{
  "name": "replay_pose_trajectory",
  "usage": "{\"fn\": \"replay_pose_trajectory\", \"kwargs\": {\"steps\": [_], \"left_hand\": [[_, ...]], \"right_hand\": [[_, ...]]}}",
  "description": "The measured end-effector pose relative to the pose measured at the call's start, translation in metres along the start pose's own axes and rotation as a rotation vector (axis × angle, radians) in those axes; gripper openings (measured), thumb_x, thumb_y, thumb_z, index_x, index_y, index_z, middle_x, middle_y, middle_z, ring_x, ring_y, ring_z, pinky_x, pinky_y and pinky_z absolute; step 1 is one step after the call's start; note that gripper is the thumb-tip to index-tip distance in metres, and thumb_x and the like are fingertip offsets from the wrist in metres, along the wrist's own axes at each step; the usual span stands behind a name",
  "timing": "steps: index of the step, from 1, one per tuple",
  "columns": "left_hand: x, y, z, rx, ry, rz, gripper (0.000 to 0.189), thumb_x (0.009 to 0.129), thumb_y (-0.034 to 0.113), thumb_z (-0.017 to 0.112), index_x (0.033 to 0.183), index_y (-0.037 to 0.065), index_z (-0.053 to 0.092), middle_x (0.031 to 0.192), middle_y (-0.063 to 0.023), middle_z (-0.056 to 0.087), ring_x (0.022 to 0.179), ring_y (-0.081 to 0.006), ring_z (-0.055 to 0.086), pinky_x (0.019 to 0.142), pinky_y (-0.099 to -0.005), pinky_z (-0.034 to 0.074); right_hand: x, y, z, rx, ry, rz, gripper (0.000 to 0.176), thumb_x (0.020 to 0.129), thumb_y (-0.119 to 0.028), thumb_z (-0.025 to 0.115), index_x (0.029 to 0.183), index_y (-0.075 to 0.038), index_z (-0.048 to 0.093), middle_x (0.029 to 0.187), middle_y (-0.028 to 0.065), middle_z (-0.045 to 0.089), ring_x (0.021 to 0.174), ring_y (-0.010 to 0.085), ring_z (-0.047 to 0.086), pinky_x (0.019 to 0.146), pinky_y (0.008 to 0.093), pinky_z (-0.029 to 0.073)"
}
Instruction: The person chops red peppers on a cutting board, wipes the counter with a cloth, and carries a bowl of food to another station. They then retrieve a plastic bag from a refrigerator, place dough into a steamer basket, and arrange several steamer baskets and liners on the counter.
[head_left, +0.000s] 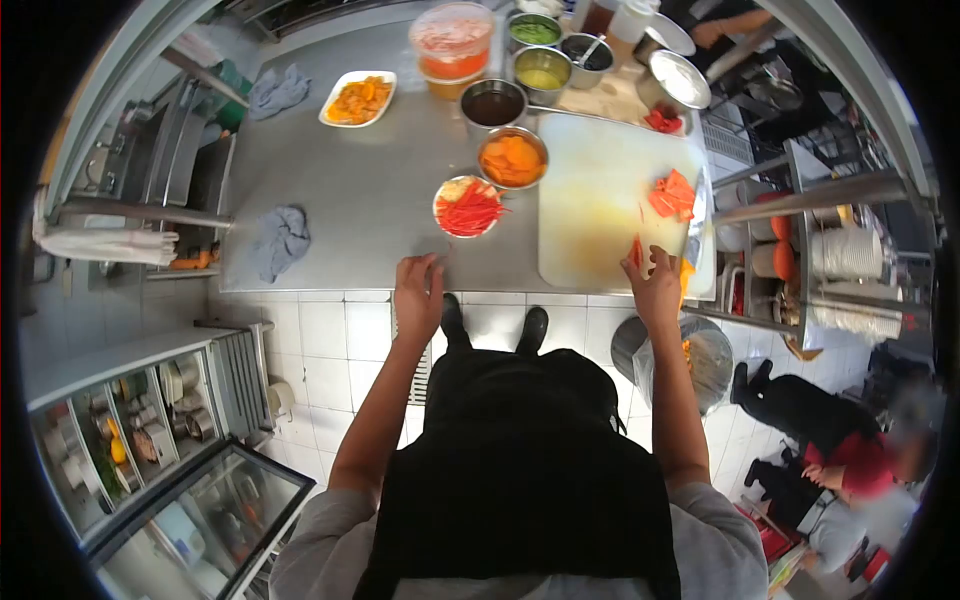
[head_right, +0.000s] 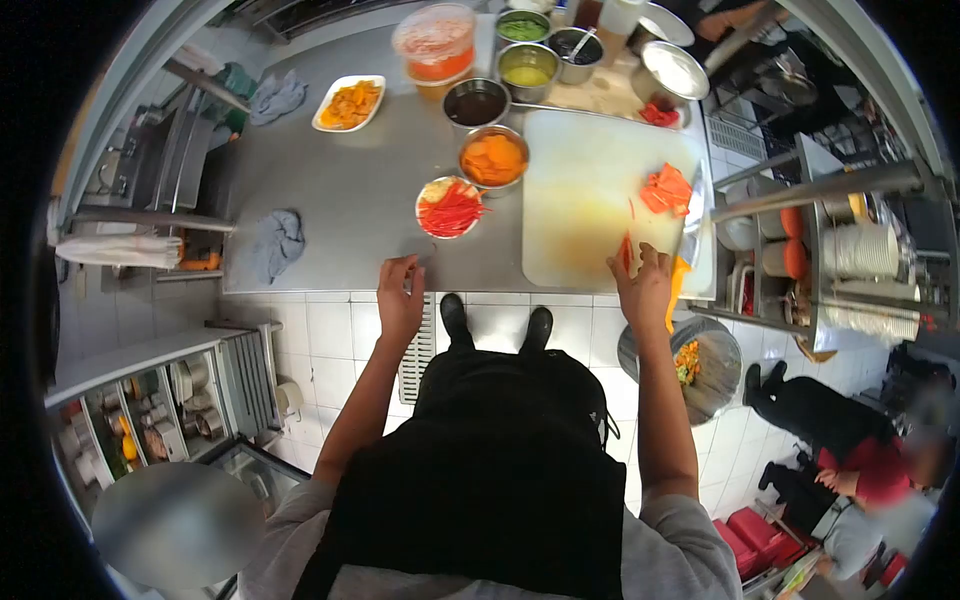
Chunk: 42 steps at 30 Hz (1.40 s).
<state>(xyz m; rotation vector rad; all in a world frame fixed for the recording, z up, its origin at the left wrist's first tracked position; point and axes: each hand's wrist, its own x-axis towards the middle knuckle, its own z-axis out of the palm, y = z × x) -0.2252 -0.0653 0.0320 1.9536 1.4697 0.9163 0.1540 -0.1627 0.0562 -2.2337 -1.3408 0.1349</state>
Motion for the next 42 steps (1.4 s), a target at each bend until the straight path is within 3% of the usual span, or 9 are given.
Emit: {"fn": "replay_pose_trajectory", "kwargs": {"steps": [3, 7, 10, 15, 20, 25, 29, 34, 42], "left_hand": [[-0.006, 0.0, 0.016, 0.063, -0.114, 0.031, 0.035, 0.089, 0.011, 0.067, 0.121, -0.002, 0.062, 0.116, -0.0199, 0.057, 0.107, -0.0377, 0.057, 0.093, -0.045, 0.048], [0.013, -0.003, 0.042, 0.276, 0.015, 0.154, 0.035, 0.082, 0.011, 0.071, 0.114, -0.001, 0.064, 0.111, -0.0193, 0.057, 0.101, -0.036, 0.058, 0.085, -0.0443, 0.05], [0.022, 0.0, 0.052, 0.29, -0.007, 0.05, 0.013, 0.077, 0.006, 0.067, 0.087, 0.0, 0.063, 0.094, -0.0148, 0.061, 0.094, -0.0352, 0.06, 0.081, -0.0457, 0.051], [0.026, -0.014, 0.073, 0.326, -0.019, -0.006, 0.012, 0.077, 0.011, 0.067, 0.082, 0.001, 0.062, 0.089, -0.0168, 0.061, 0.088, -0.0376, 0.062, 0.076, -0.0482, 0.051], [0.028, -0.019, 0.064, 0.394, 0.002, 0.088, 0.013, 0.074, 0.011, 0.067, 0.075, 0.001, 0.059, 0.086, -0.0175, 0.062, 0.083, -0.0388, 0.063, 0.072, -0.0487, 0.052], [0.029, 0.012, 0.006, 0.156, -0.082, -0.09, 0.011, 0.074, 0.006, 0.065, 0.08, 0.001, 0.058, 0.084, -0.0165, 0.061, 0.077, -0.0361, 0.062, 0.068, -0.0468, 0.05], [0.068, 0.024, -0.009, -0.004, 0.033, 0.094, 0.009, 0.075, 0.001, 0.065, 0.078, 0.0, 0.057, 0.082, -0.0155, 0.06, 0.074, -0.0348, 0.061, 0.063, -0.0443, 0.048], [0.11, 0.027, -0.006, 0.051, -0.214, 0.364, 0.017, 0.083, 0.002, 0.066, 0.1, 0.0, 0.067, 0.089, -0.0147, 0.063, 0.083, -0.0351, 0.063, 0.073, -0.0446, 0.051], [0.133, 0.01, -0.037, -0.106, -0.252, 0.28, 0.016, 0.088, 0.004, 0.064, 0.103, 0.0, 0.067, 0.093, -0.0142, 0.063, 0.083, -0.031, 0.065, 0.077, -0.0417, 0.052]], "right_hand": [[-0.012, 0.022, 0.015, -0.221, -0.092, -0.212, 0.058, 0.077, -0.031, 0.083, 0.117, 0.004, 0.061, 0.108, 0.0252, 0.061, 0.104, 0.043, 0.06, 0.087, 0.0495, 0.051], [-0.006, -0.009, 0.024, -0.028, -0.05, 0.161, 0.055, 0.072, -0.031, 0.086, 0.11, 0.002, 0.063, 0.105, 0.0241, 0.061, 0.096, 0.0421, 0.063, 0.083, 0.0489, 0.053], [0.005, 0.008, 0.035, -0.054, -0.009, 0.178, 0.044, 0.077, -0.03, 0.081, 0.103, 0.002, 0.064, 0.101, 0.0238, 0.064, 0.092, 0.0412, 0.065, 0.082, 0.0489, 0.054], [0.026, 0.019, 0.032, -0.1, -0.09, 0.27, 0.032, 0.081, -0.029, 0.073, 0.094, 0.0, 0.067, 0.089, 0.0238, 0.071, 0.083, 0.0409, 0.07, 0.077, 0.049, 0.056], [0.038, 0.012, 0.029, -0.135, -0.199, 0.29, 0.031, 0.081, -0.027, 0.071, 0.094, 0.0, 0.067, 0.093, 0.0239, 0.071, 0.085, 0.0406, 0.07, 0.077, 0.0502, 0.056], [0.038, 0.011, 0.025, -0.292, -0.149, 0.209, 0.035, 0.084, -0.03, 0.067, 0.102, 0.001, 0.064, 0.102, 0.027, 0.069, 0.093, 0.0433, 0.069, 0.081, 0.0501, 0.057], [0.047, -0.005, 0.024, -0.393, -0.265, 0.267, 0.035, 0.09, -0.031, 0.062, 0.101, 0.002, 0.065, 0.101, 0.027, 0.069, 0.095, 0.0416, 0.07, 0.083, 0.0482, 0.057], [0.059, 0.004, 0.031, -0.464, -0.382, 0.188, 0.042, 0.094, -0.036, 0.054, 0.098, 0.004, 0.066, 0.097, 0.0293, 0.07, 0.096, 0.0407, 0.07, 0.084, 0.0488, 0.057], [0.062, -0.039, 0.017, -0.307, -0.341, 0.095, 0.035, 0.086, -0.032, 0.063, 0.089, 0.002, 0.068, 0.087, 0.0262, 0.07, 0.086, 0.0405, 0.07, 0.079, 0.0464, 0.057]]}}
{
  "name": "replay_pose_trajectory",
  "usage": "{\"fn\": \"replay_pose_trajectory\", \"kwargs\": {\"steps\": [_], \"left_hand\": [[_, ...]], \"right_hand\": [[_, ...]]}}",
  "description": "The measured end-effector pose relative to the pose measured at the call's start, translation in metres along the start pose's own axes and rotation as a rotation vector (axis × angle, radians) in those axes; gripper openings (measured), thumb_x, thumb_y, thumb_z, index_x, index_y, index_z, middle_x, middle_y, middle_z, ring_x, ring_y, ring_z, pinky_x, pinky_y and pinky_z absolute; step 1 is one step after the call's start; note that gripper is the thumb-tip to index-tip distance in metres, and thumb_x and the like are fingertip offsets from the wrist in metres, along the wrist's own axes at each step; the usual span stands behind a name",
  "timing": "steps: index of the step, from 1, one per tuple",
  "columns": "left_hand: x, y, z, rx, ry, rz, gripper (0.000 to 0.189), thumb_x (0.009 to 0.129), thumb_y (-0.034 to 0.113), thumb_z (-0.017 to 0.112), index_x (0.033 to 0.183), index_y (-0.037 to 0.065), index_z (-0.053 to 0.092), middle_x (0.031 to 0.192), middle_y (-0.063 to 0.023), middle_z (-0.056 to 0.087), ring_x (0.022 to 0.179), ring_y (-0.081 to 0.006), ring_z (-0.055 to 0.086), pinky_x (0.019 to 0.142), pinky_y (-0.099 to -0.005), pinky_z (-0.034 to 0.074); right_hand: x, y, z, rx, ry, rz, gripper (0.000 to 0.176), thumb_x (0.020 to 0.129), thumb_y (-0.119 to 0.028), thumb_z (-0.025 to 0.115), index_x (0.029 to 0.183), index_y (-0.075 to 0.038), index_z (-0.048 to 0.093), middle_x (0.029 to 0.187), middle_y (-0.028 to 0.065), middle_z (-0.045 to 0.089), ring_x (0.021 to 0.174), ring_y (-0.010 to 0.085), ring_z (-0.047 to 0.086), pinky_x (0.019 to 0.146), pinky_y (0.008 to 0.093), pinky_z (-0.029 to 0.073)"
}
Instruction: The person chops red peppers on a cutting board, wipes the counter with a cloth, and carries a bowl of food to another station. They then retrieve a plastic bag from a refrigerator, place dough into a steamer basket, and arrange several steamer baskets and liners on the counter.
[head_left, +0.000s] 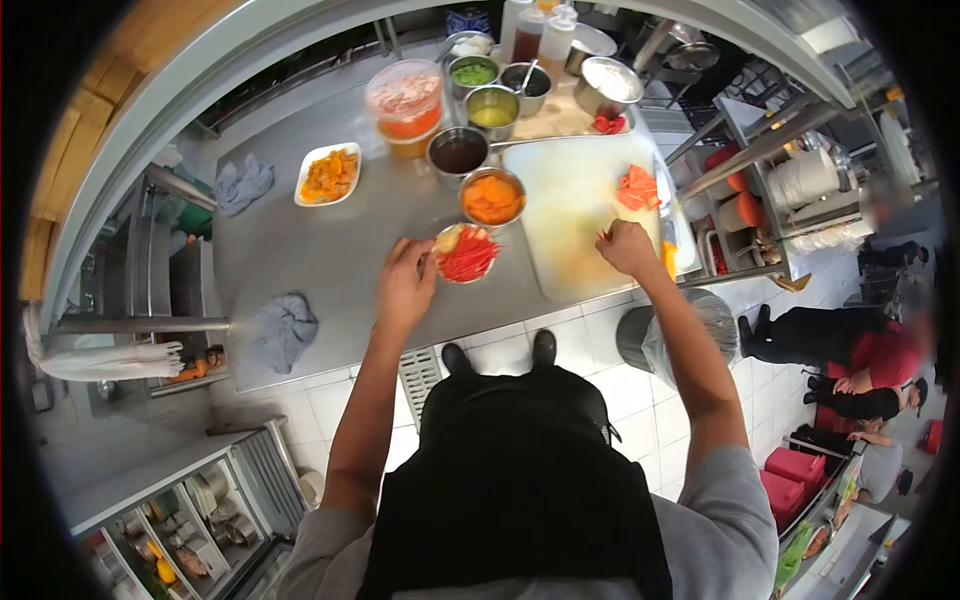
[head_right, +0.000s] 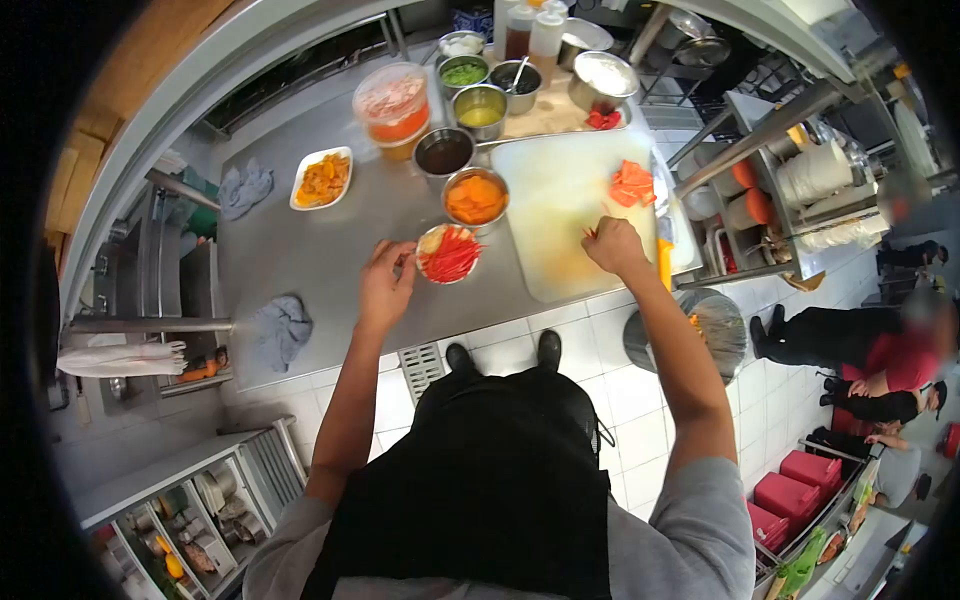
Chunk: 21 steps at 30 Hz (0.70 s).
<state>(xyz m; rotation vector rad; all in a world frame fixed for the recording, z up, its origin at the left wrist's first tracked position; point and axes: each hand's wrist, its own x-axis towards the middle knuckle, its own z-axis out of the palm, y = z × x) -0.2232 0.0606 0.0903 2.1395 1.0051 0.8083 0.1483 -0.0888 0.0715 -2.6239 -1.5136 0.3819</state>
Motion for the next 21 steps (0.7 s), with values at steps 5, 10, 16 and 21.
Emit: {"fn": "replay_pose_trajectory", "kwargs": {"steps": [5, 10, 16, 21], "left_hand": [[-0.002, -0.014, -0.009, -0.069, -0.026, 0.052, 0.013, 0.087, 0.001, 0.067, 0.1, 0.001, 0.068, 0.089, -0.0108, 0.064, 0.074, -0.0228, 0.064, 0.07, -0.0345, 0.052], [-0.003, -0.026, 0.001, -0.11, -0.037, 0.065, 0.01, 0.085, 0.001, 0.069, 0.094, 0.001, 0.065, 0.085, -0.0096, 0.063, 0.071, -0.0214, 0.062, 0.065, -0.0329, 0.05], [0.002, -0.024, 0.013, -0.09, -0.149, 0.0, 0.009, 0.083, 0.001, 0.068, 0.09, -0.001, 0.062, 0.086, -0.0137, 0.06, 0.078, -0.0327, 0.061, 0.074, -0.0407, 0.051], [0.007, -0.006, 0.014, -0.033, -0.145, 0.285, 0.01, 0.085, 0.002, 0.066, 0.094, -0.001, 0.063, 0.095, -0.0147, 0.06, 0.086, -0.0348, 0.061, 0.078, -0.0422, 0.051]], "right_hand": [[-0.018, -0.122, -0.024, 0.31, -0.052, -0.626, 0.021, 0.075, -0.019, 0.066, 0.084, 0.0, 0.066, 0.084, 0.0227, 0.067, 0.081, 0.0404, 0.067, 0.074, 0.0472, 0.054], [-0.001, -0.195, 0.016, 0.029, 0.05, -0.891, 0.023, 0.078, -0.013, 0.065, 0.097, -0.001, 0.066, 0.099, 0.0208, 0.066, 0.09, 0.0367, 0.068, 0.079, 0.0442, 0.056], [-0.008, -0.194, 0.022, 0.112, 0.225, -0.869, 0.019, 0.081, -0.007, 0.062, 0.099, -0.003, 0.068, 0.107, 0.0171, 0.066, 0.091, 0.0352, 0.069, 0.081, 0.0434, 0.057], [-0.046, -0.132, -0.004, 0.405, 0.372, -0.452, 0.015, 0.08, -0.007, 0.067, 0.095, -0.004, 0.068, 0.096, 0.0162, 0.068, 0.088, 0.0334, 0.068, 0.077, 0.0435, 0.056]]}}
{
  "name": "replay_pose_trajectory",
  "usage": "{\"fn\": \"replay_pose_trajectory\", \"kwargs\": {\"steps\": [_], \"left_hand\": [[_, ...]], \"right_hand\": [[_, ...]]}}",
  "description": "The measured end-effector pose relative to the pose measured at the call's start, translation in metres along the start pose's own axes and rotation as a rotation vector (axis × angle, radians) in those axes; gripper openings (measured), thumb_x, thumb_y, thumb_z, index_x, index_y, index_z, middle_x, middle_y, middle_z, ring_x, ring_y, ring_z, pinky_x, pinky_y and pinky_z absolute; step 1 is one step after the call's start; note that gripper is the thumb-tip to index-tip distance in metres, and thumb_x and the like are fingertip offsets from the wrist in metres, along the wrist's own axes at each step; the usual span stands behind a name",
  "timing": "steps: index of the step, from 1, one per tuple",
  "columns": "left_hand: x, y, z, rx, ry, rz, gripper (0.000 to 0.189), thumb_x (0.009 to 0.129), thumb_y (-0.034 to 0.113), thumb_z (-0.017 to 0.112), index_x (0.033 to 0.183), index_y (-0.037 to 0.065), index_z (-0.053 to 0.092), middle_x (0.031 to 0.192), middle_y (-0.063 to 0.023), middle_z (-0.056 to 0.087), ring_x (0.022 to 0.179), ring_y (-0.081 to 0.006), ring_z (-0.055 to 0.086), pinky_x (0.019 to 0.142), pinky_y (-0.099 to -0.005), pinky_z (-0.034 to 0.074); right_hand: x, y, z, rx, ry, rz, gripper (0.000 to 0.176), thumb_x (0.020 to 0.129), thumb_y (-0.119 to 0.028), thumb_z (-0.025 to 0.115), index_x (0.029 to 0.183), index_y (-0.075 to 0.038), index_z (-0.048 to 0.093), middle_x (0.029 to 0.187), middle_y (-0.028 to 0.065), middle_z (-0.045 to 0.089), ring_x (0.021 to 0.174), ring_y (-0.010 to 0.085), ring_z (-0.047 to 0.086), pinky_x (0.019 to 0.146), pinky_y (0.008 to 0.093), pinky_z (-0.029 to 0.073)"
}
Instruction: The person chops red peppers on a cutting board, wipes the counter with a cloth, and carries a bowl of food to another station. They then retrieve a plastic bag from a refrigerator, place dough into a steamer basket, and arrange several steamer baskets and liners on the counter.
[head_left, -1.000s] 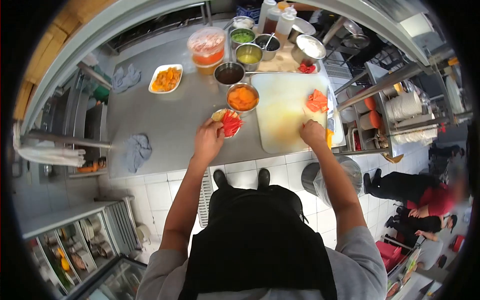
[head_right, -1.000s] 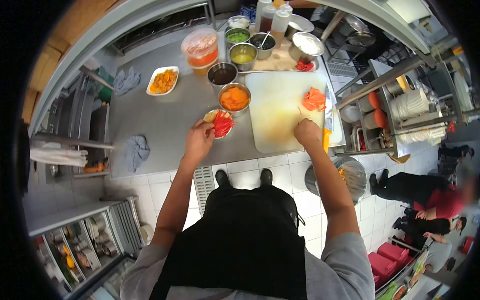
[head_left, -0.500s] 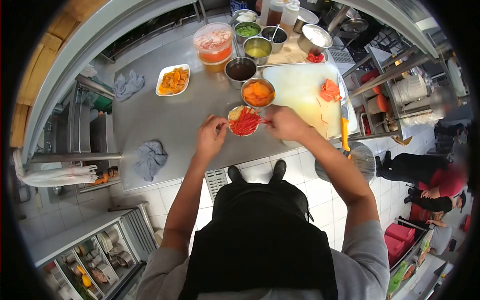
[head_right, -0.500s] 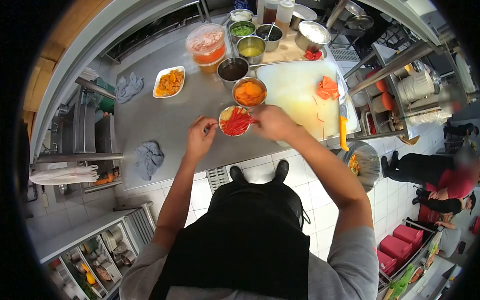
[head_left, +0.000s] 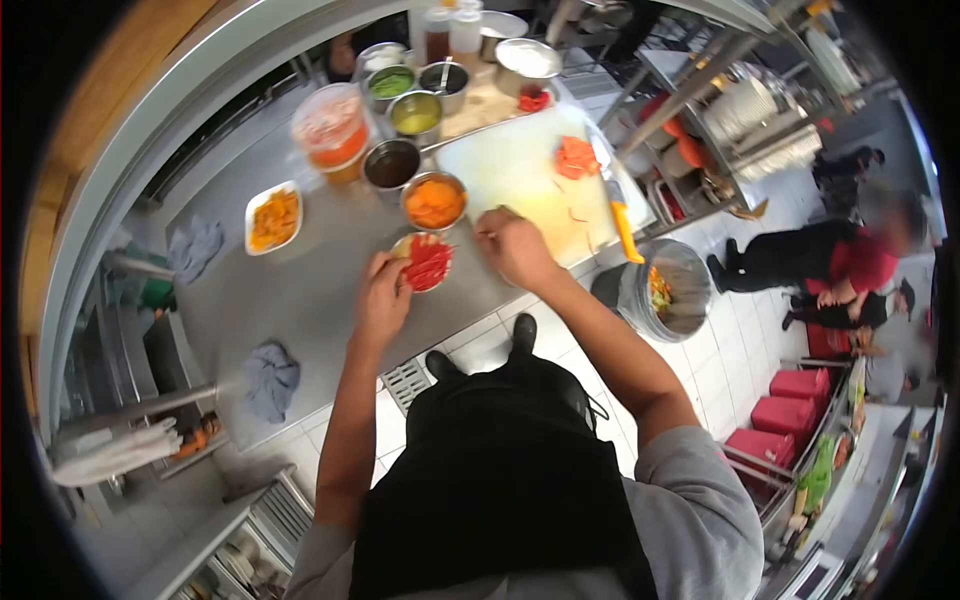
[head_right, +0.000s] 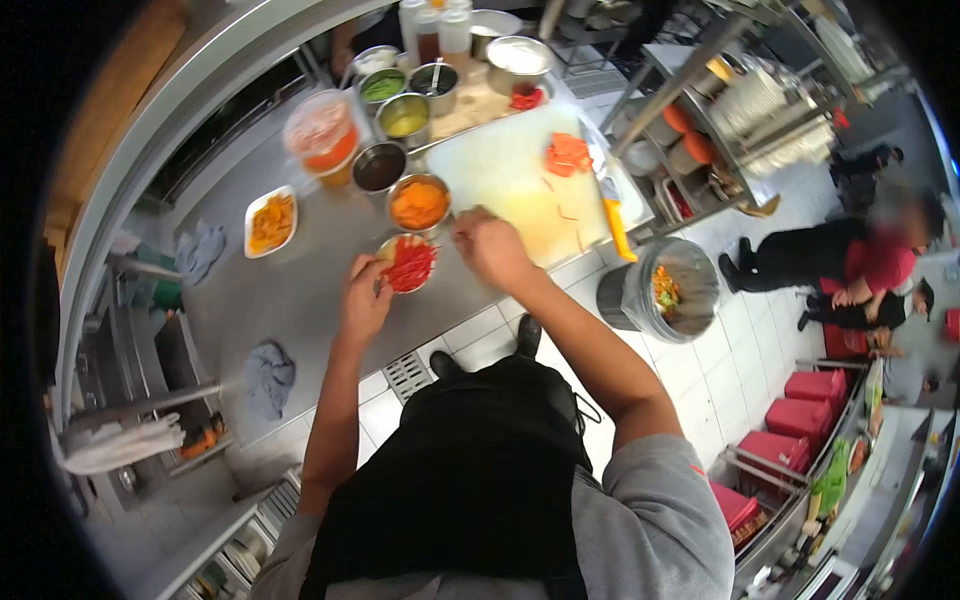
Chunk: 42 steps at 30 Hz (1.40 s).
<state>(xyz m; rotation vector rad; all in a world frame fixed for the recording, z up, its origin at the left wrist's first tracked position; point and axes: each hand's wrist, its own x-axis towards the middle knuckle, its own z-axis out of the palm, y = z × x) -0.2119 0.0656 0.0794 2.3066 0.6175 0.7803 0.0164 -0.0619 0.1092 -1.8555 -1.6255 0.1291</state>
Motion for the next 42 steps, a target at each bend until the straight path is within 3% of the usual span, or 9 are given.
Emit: {"fn": "replay_pose_trajectory", "kwargs": {"steps": [4, 7, 14, 23, 28, 32, 35, 40, 42], "left_hand": [[0.02, 0.033, 0.013, 0.023, -0.097, 0.011, 0.017, 0.087, 0.005, 0.065, 0.103, 0.001, 0.065, 0.099, -0.0141, 0.06, 0.093, -0.0364, 0.061, 0.081, -0.043, 0.051], [0.053, 0.072, 0.069, -0.177, -0.2, 0.11, 0.014, 0.087, 0.006, 0.065, 0.101, 0.003, 0.064, 0.1, -0.0136, 0.06, 0.096, -0.0364, 0.06, 0.082, -0.0443, 0.05], [0.131, 0.093, 0.24, 0.089, -0.362, 0.439, 0.013, 0.086, 0.009, 0.06, 0.095, 0.002, 0.067, 0.1, -0.012, 0.062, 0.102, -0.0306, 0.058, 0.087, -0.0432, 0.05], [0.144, 0.091, 0.294, 0.483, -0.462, 0.435, 0.015, 0.078, 0.011, 0.063, 0.088, 0.001, 0.065, 0.097, -0.015, 0.062, 0.102, -0.0309, 0.058, 0.088, -0.0423, 0.045], [0.121, 0.095, 0.264, 0.401, -0.254, 0.348, 0.016, 0.07, 0.011, 0.067, 0.083, 0.002, 0.063, 0.092, -0.0154, 0.061, 0.095, -0.0331, 0.059, 0.082, -0.0435, 0.047], [0.096, 0.105, 0.192, 0.198, -0.091, -0.02, 0.011, 0.068, 0.004, 0.062, 0.075, 0.003, 0.054, 0.079, -0.0167, 0.056, 0.081, -0.0363, 0.058, 0.075, -0.0459, 0.047], [0.062, 0.099, 0.104, 0.181, 0.083, -0.243, 0.015, 0.066, 0.001, 0.064, 0.076, 0.003, 0.053, 0.076, -0.0161, 0.056, 0.076, -0.0368, 0.058, 0.072, -0.0463, 0.047], [0.037, 0.064, 0.031, 0.349, 0.137, -0.315, 0.016, 0.069, 0.002, 0.067, 0.076, 0.003, 0.053, 0.08, -0.0154, 0.06, 0.078, -0.037, 0.06, 0.076, -0.0461, 0.047], [0.032, 0.05, 0.023, 0.369, 0.105, -0.345, 0.015, 0.07, 0.002, 0.068, 0.078, 0.003, 0.054, 0.083, -0.0156, 0.061, 0.085, -0.036, 0.062, 0.079, -0.0452, 0.048]], "right_hand": [[-0.079, 0.094, -0.04, -0.084, 0.189, 0.605, 0.016, 0.08, -0.015, 0.075, 0.087, -0.003, 0.068, 0.085, 0.0172, 0.068, 0.08, 0.0336, 0.068, 0.072, 0.0437, 0.054], [-0.117, 0.13, -0.05, -0.19, 0.168, 0.719, 0.022, 0.079, -0.022, 0.076, 0.085, -0.002, 0.068, 0.084, 0.0197, 0.068, 0.079, 0.0364, 0.068, 0.073, 0.0466, 0.055], [-0.118, 0.136, -0.035, -0.29, 0.031, 0.782, 0.021, 0.078, -0.02, 0.069, 0.087, -0.002, 0.068, 0.088, 0.022, 0.068, 0.079, 0.0373, 0.069, 0.072, 0.0472, 0.056], [-0.109, 0.161, -0.061, -0.317, -0.242, 0.468, 0.027, 0.079, -0.019, 0.067, 0.093, 0.002, 0.063, 0.09, 0.0215, 0.067, 0.075, 0.0373, 0.069, 0.07, 0.0453, 0.057], [-0.055, 0.188, -0.093, 0.047, -0.042, 0.462, 0.018, 0.076, -0.007, 0.067, 0.091, 0.0, 0.06, 0.077, 0.022, 0.064, 0.074, 0.04, 0.067, 0.067, 0.048, 0.053], [-0.023, 0.22, -0.052, 0.103, 0.089, 0.251, 0.015, 0.081, -0.012, 0.068, 0.089, 0.0, 0.062, 0.078, 0.0228, 0.067, 0.073, 0.0402, 0.067, 0.066, 0.0485, 0.054], [0.002, 0.224, -0.017, -0.184, -0.094, 0.453, 0.03, 0.088, -0.028, 0.066, 0.076, -0.001, 0.066, 0.08, 0.026, 0.069, 0.074, 0.0413, 0.069, 0.065, 0.0514, 0.055], [0.026, 0.203, -0.029, -0.345, -0.337, 0.5, 0.034, 0.089, -0.033, 0.063, 0.086, 0.0, 0.07, 0.086, 0.024, 0.071, 0.083, 0.0396, 0.071, 0.074, 0.049, 0.058], [0.031, 0.197, -0.03, -0.466, -0.456, 0.486, 0.036, 0.095, -0.034, 0.055, 0.1, -0.002, 0.071, 0.102, 0.0199, 0.073, 0.096, 0.0349, 0.072, 0.082, 0.0428, 0.058]]}}
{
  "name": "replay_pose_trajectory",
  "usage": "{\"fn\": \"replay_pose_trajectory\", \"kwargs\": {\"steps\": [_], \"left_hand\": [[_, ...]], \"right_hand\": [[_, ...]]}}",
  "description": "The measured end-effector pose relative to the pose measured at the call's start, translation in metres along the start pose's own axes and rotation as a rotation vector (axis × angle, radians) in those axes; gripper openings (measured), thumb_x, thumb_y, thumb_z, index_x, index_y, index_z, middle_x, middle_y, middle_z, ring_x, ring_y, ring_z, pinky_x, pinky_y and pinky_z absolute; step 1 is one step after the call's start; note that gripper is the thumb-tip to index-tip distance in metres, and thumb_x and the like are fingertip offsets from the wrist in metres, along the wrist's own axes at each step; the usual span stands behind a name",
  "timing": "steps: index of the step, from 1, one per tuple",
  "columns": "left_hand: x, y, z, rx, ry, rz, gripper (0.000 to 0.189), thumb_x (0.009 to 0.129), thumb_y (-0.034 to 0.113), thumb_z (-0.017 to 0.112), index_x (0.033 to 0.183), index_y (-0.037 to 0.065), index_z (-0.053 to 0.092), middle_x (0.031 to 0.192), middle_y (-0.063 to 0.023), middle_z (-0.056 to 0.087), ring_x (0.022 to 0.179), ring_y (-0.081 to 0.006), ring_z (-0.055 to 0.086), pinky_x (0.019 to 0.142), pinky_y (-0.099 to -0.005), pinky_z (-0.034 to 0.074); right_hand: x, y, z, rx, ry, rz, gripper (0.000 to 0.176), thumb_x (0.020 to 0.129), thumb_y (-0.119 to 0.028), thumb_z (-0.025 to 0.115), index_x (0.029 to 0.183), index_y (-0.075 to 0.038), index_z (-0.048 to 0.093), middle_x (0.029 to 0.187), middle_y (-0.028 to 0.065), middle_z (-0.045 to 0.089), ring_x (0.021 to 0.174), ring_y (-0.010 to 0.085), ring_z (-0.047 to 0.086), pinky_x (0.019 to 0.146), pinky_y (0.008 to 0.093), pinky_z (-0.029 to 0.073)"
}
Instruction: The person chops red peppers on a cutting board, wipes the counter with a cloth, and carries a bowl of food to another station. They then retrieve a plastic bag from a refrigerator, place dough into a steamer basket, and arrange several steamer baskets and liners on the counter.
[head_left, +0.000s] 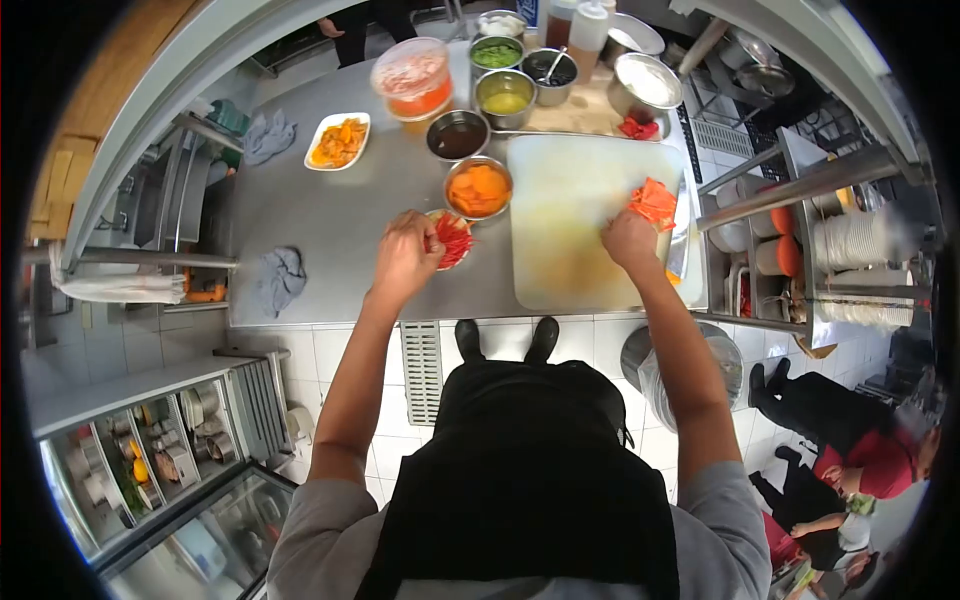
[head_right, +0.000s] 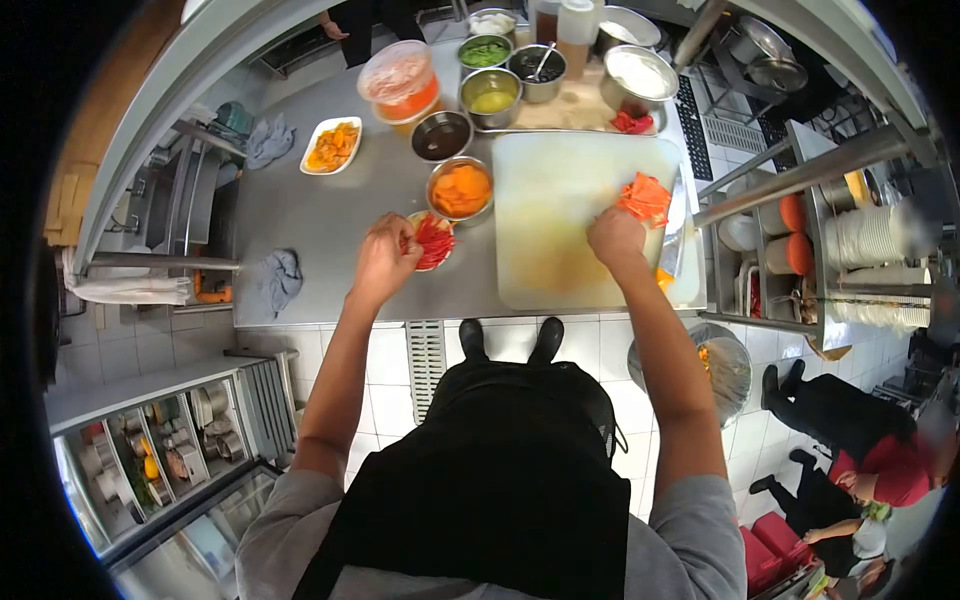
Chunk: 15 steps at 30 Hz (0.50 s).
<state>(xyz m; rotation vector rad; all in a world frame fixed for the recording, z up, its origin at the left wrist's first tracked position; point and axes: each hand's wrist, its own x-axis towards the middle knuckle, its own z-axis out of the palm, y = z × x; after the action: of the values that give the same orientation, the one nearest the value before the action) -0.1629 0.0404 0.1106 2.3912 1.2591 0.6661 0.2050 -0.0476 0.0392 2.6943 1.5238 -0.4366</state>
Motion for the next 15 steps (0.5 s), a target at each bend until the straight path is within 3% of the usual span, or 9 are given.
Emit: {"fn": "replay_pose_trajectory", "kwargs": {"steps": [2, 5, 9, 11, 12, 13, 15], "left_hand": [[0.0, -0.012, 0.004, 0.031, -0.098, 0.098, 0.012, 0.074, 0.003, 0.067, 0.081, 0.004, 0.059, 0.086, -0.0154, 0.063, 0.092, -0.0354, 0.063, 0.083, -0.0448, 0.048], [-0.002, -0.024, 0.007, 0.011, -0.062, 0.131, 0.009, 0.077, 0.001, 0.066, 0.085, 0.004, 0.063, 0.089, -0.0151, 0.064, 0.097, -0.0354, 0.062, 0.087, -0.0458, 0.047], [-0.002, -0.041, -0.003, -0.115, -0.032, 0.185, 0.015, 0.081, -0.001, 0.065, 0.096, 0.002, 0.066, 0.089, -0.0124, 0.066, 0.085, -0.0308, 0.063, 0.08, -0.0396, 0.048], [0.001, -0.045, -0.009, -0.389, -0.001, 0.054, 0.013, 0.087, 0.0, 0.065, 0.1, 0.002, 0.067, 0.09, -0.0112, 0.066, 0.077, -0.0233, 0.063, 0.071, -0.0333, 0.049], [0.003, -0.045, -0.014, -0.41, -0.02, 0.085, 0.013, 0.087, 0.0, 0.065, 0.1, 0.002, 0.067, 0.09, -0.0112, 0.066, 0.077, -0.0233, 0.063, 0.071, -0.0333, 0.049], [0.004, -0.044, -0.018, -0.395, 0.035, 0.043, 0.012, 0.089, 0.001, 0.064, 0.101, 0.002, 0.066, 0.091, -0.011, 0.066, 0.077, -0.0229, 0.064, 0.069, -0.0335, 0.049], [0.007, -0.028, -0.016, -0.42, 0.057, 0.045, 0.012, 0.091, 0.002, 0.062, 0.103, 0.002, 0.066, 0.091, -0.0109, 0.066, 0.078, -0.0225, 0.064, 0.067, -0.0337, 0.05]], "right_hand": [[0.001, -0.005, -0.006, -0.065, -0.061, 0.006, 0.037, 0.095, -0.033, 0.054, 0.105, -0.002, 0.071, 0.106, 0.0198, 0.073, 0.101, 0.0329, 0.071, 0.085, 0.0404, 0.057], [-0.003, -0.011, -0.006, -0.125, -0.058, -0.048, 0.033, 0.092, -0.029, 0.055, 0.099, 0.0, 0.07, 0.102, 0.0222, 0.072, 0.096, 0.0355, 0.071, 0.082, 0.0421, 0.058], [-0.044, -0.071, -0.016, 0.206, 0.157, -0.478, 0.024, 0.08, -0.023, 0.064, 0.084, 0.001, 0.065, 0.085, 0.0238, 0.068, 0.076, 0.0393, 0.068, 0.072, 0.0497, 0.056], [-0.063, -0.123, -0.025, 0.387, 0.22, -0.692, 0.025, 0.078, -0.024, 0.068, 0.082, 0.0, 0.066, 0.082, 0.0215, 0.066, 0.074, 0.0382, 0.068, 0.07, 0.0495, 0.056], [-0.073, -0.148, -0.031, 0.373, 0.212, -0.721, 0.024, 0.077, -0.025, 0.071, 0.08, -0.001, 0.066, 0.085, 0.0198, 0.067, 0.077, 0.0365, 0.068, 0.07, 0.0479, 0.056], [-0.067, -0.165, -0.018, 0.309, 0.19, -0.828, 0.023, 0.076, -0.024, 0.072, 0.084, -0.002, 0.067, 0.088, 0.0188, 0.068, 0.078, 0.0353, 0.069, 0.07, 0.0469, 0.056], [-0.063, -0.195, 0.008, 0.278, 0.221, -0.778, 0.026, 0.076, -0.02, 0.07, 0.096, -0.003, 0.067, 0.093, 0.0183, 0.069, 0.083, 0.0355, 0.069, 0.073, 0.0473, 0.056]]}}
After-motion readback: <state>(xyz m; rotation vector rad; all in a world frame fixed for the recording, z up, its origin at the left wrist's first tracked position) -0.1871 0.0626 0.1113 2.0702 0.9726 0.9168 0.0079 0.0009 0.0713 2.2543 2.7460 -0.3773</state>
